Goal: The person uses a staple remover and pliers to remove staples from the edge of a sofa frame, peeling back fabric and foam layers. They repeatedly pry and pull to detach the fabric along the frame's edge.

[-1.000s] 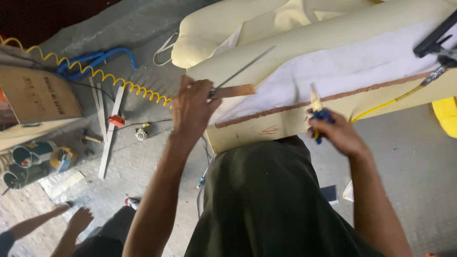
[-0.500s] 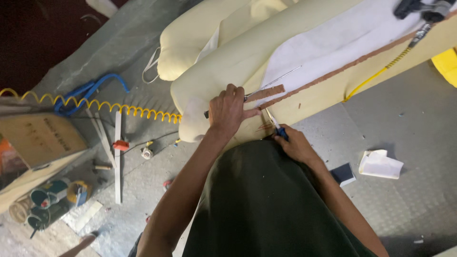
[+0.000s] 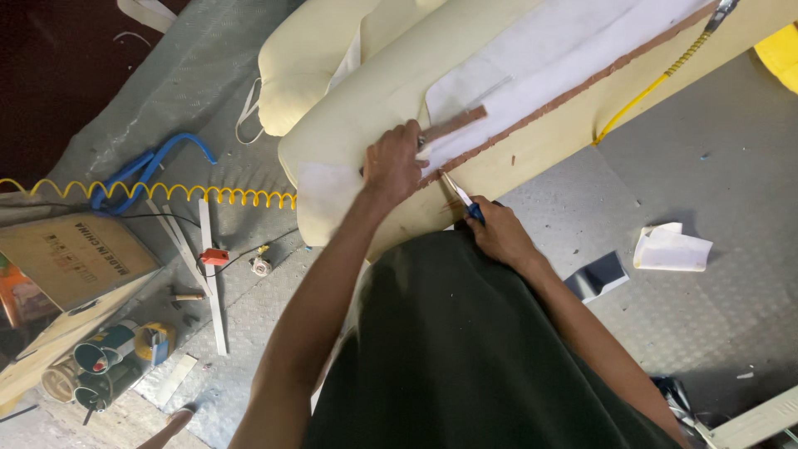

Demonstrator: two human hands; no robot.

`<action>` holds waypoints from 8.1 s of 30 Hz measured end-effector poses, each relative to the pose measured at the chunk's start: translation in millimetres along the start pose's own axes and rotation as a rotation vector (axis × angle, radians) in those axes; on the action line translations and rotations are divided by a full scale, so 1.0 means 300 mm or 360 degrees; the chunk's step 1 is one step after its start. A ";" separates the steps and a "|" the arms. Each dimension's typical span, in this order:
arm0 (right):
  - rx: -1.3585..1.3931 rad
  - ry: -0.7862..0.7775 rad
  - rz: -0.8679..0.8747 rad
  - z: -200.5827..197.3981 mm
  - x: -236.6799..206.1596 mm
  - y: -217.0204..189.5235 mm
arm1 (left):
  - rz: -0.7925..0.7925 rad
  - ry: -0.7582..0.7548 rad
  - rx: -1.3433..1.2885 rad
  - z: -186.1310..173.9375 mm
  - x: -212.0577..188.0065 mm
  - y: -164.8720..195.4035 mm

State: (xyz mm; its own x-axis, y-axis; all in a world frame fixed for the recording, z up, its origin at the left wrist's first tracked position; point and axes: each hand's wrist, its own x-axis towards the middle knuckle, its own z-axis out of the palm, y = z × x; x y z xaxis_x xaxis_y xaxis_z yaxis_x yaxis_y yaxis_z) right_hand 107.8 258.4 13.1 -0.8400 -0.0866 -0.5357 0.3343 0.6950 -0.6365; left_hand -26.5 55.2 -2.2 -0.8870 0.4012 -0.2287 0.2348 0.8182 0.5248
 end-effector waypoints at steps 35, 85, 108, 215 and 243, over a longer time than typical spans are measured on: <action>-0.0730 -0.0370 -0.0136 0.009 0.161 -0.115 | 0.0154 -0.0178 -0.0125 -0.063 0.027 -0.062; -0.0711 -0.0346 0.0378 -0.220 -0.140 0.162 | 0.0183 -0.0109 -0.0320 -0.077 0.050 -0.089; -0.0979 -0.0631 -0.0010 -0.093 0.241 -0.379 | 0.0311 0.0060 -0.0459 -0.091 0.055 -0.137; 0.0357 0.0362 0.0688 -0.524 -0.161 0.587 | -0.0407 0.0269 -0.0096 -0.128 -0.025 0.004; 0.0383 0.1336 0.0611 -1.697 0.759 0.724 | -0.0901 0.0467 -0.0555 -0.014 0.326 0.466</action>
State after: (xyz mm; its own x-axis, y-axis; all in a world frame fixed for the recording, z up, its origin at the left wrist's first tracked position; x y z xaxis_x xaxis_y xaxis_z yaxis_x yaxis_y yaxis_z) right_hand -228.4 753.2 35.3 -0.6560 0.7225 -0.2184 0.6514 0.3957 -0.6474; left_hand -82.1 207.1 52.1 -0.9166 -0.2118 -0.3391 -0.3889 0.6692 0.6331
